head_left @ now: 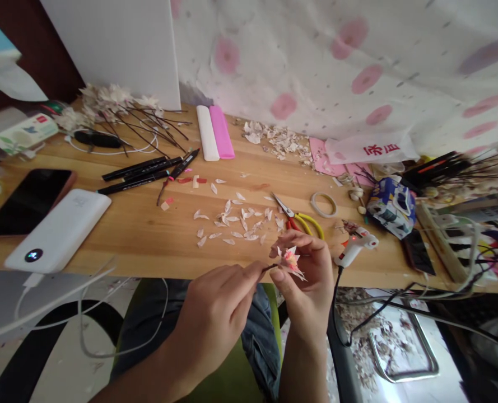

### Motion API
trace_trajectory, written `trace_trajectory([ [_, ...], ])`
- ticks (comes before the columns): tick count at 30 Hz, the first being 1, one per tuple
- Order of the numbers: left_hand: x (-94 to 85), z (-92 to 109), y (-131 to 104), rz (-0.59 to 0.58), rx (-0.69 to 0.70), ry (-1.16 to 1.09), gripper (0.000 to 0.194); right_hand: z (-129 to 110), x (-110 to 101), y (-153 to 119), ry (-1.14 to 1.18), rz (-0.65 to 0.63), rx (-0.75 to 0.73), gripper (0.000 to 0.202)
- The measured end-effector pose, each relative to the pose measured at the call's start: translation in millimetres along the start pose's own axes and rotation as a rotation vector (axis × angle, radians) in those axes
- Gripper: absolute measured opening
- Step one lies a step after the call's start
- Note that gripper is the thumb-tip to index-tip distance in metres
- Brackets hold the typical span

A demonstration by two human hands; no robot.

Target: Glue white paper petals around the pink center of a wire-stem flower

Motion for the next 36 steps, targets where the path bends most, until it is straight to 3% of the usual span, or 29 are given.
trace_trajectory([
  [6, -0.5, 1, 1, -0.006, 0.019, -0.067, 0.025, 2, 0, 1, 0.001, -0.005, -0.006, 0.038],
  [16, 14.5, -8, 4, -0.153, -0.052, -0.389, 0.022, 10, -2, 7, 0.053, -0.010, 0.034, 0.043],
  [21, 16.9, -10, 5, -0.183, -0.098, -0.418, 0.025, 20, 6, 5, 0.172, -0.075, 0.119, 0.040],
  [27, 18.5, -4, 5, -0.220, -0.042, -0.407, 0.025, 18, 0, 6, 0.130, -0.056, 0.099, 0.049],
  [32, 11.5, 1, 7, -0.119, 0.013, -0.252, 0.024, 16, 0, 3, 0.118, -0.065, 0.128, 0.038],
  [36, 2.6, 3, 5, -0.019, 0.045, -0.160, 0.021, 9, 4, 2, 0.118, -0.053, 0.069, 0.033],
])
Point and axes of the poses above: each hand's wrist, its own y-axis towards the middle knuckle, its own x-axis out of the palm, z = x × y, the point moved 10 cm from there along y, towards the middle knuckle, and after that the axes turned 14 degrees about -z, right-handed, at the moved point
